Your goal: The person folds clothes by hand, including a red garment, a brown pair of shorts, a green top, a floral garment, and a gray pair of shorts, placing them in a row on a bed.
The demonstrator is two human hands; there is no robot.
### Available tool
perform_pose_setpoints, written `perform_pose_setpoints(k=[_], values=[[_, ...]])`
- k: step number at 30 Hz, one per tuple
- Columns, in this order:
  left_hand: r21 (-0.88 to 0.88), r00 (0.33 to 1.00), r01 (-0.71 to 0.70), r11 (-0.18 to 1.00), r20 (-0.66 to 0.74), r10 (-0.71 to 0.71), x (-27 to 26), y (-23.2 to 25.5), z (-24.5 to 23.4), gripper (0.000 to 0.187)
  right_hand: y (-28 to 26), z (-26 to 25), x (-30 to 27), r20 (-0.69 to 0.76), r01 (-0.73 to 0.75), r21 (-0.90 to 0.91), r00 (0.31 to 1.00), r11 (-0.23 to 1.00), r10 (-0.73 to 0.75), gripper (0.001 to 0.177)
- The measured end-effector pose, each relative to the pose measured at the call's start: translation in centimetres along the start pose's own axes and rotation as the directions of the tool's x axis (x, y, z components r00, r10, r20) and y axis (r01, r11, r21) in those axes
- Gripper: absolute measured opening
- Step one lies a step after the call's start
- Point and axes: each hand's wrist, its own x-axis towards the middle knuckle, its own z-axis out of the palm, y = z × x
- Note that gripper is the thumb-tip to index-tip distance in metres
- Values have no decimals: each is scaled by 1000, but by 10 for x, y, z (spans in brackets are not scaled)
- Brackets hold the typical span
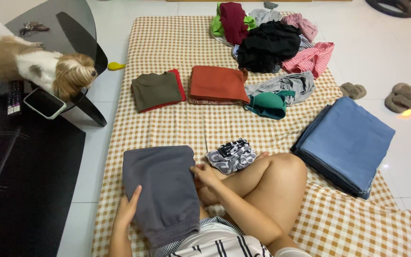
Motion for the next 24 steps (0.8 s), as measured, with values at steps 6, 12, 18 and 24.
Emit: perform_pose_setpoints(k=[6, 12, 18, 24], values=[[-290, 982, 174, 941, -22, -188, -20, 32, 10, 89, -62, 1, -62, 349, -225, 236, 928, 945, 134, 23], [-24, 928, -166, 986, -342, 148, -37, 57, -1, 62, -126, -8, -103, 479, -253, 522, 877, 815, -35, 28], [-183, 888, -401, 898, -321, 331, -59, 86, -9, 35, -145, -17, -119, 532, -153, 495, 832, 855, -159, 34], [-281, 939, -341, 897, -145, 311, -100, 122, -10, 54, -177, -7, -154, 351, -23, 384, 928, 923, -123, 38]])
